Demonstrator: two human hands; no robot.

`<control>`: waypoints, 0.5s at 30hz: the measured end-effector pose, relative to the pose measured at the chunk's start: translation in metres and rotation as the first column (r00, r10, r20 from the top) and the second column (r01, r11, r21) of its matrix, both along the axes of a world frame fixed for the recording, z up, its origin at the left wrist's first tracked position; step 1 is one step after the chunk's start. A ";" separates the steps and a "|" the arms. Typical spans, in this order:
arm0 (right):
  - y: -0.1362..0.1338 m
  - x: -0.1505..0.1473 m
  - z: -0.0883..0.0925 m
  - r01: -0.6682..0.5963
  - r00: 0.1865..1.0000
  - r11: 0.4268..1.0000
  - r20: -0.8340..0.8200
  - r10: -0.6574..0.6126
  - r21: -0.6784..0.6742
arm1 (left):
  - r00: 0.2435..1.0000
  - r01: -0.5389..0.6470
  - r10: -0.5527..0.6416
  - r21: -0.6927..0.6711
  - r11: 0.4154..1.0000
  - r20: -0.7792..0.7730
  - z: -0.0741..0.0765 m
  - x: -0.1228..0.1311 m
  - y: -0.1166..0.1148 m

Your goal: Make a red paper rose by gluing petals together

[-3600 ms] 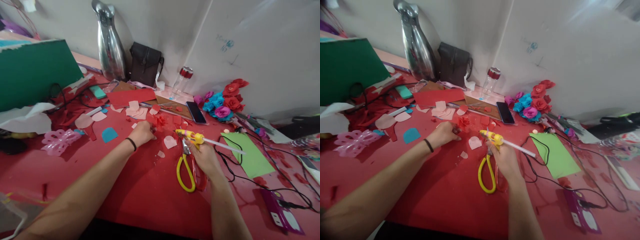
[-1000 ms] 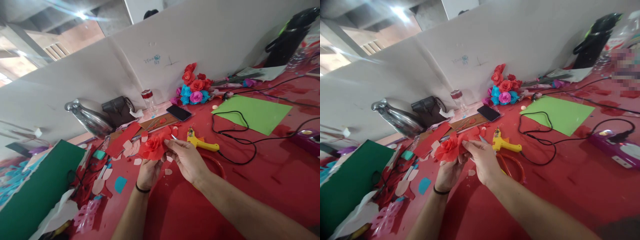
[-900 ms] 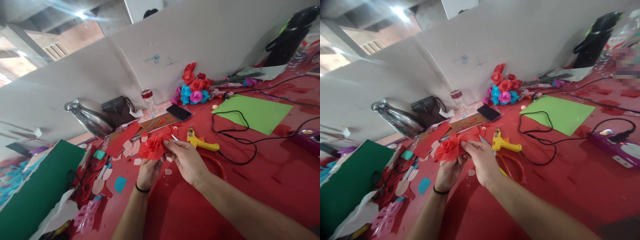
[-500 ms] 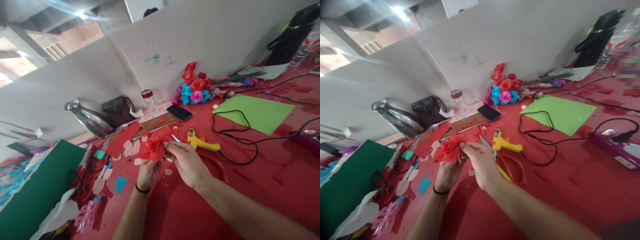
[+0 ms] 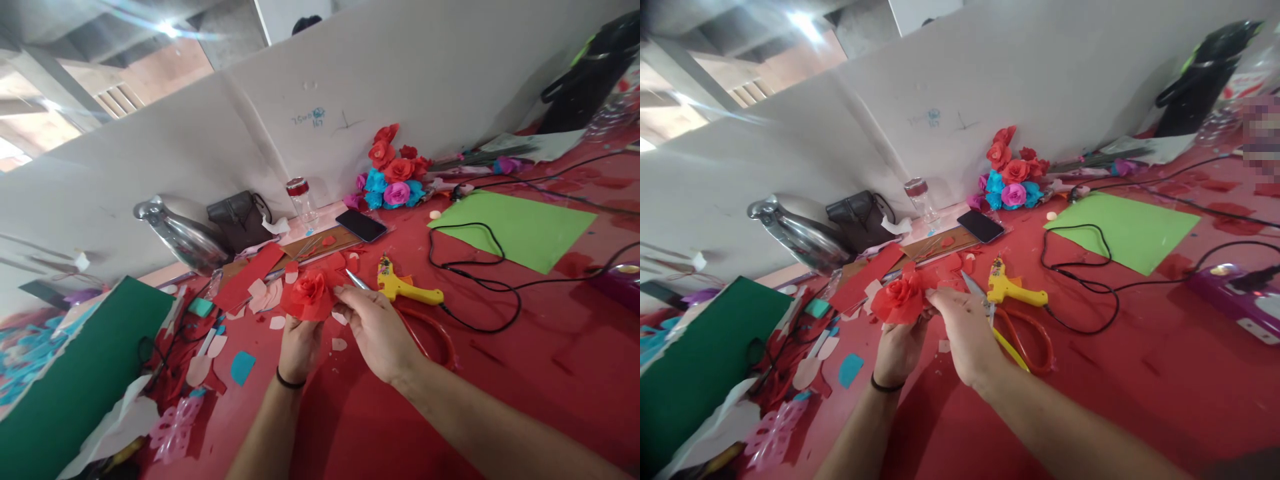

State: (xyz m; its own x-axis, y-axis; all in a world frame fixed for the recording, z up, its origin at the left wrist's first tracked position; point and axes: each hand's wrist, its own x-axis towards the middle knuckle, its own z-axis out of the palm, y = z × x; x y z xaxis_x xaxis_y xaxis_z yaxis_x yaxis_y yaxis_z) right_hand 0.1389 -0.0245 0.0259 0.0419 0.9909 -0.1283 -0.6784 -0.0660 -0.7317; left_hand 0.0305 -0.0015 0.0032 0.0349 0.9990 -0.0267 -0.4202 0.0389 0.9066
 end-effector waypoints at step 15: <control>-0.006 0.000 0.003 -0.003 0.930 0.974 0.358 -0.080 0.226 | 0.997 -0.067 0.069 -0.046 0.997 0.042 0.002 0.003 -0.002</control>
State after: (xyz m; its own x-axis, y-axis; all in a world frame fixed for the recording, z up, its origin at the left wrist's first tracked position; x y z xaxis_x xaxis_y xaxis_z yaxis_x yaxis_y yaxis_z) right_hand 0.1389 -0.0308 0.0294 0.0833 0.9889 0.1230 -0.3629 0.1450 -0.9205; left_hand 0.0337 -0.0031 0.0050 -0.0306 0.9970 -0.0712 -0.4624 0.0491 0.8853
